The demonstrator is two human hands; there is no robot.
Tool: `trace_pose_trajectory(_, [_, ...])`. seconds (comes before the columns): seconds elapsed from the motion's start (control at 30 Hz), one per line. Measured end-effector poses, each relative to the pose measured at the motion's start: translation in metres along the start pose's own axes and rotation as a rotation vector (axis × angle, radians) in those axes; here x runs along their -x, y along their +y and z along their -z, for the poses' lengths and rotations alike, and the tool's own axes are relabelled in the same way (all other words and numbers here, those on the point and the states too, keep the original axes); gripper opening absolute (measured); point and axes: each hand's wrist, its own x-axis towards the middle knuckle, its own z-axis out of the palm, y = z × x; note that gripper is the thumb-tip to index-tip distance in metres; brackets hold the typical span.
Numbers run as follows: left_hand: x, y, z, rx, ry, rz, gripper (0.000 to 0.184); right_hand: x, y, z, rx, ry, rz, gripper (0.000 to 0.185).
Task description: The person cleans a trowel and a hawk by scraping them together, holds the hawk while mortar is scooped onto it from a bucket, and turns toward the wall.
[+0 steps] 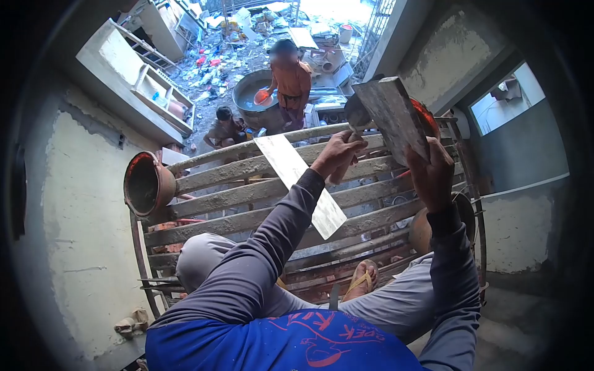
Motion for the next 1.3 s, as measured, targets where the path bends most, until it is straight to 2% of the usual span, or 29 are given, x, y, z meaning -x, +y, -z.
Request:
trace_pose_trajectory(0.2, [0.001, -0.001, -0.008, -0.07, 0.026, -0.097, 0.037, 0.001, -0.002, 0.003, 0.026, -0.01, 0.011, 0.025])
trace_pose_trajectory(0.5, [0.006, 0.007, -0.013, 0.13, 0.221, 0.031, 0.042, 0.003, 0.0, 0.006, 0.019, -0.001, 0.044, 0.025])
trace_pose_trajectory(0.7, [-0.005, -0.006, -0.009, 0.151, 0.284, -0.048, 0.041, 0.003, -0.004, 0.006, 0.037, -0.007, 0.05, 0.023])
trace_pose_trajectory(1.3, [0.0, 0.0, -0.009, 0.132, 0.25, -0.106, 0.046, 0.003, -0.005, 0.006, 0.059, -0.005, 0.079, 0.023])
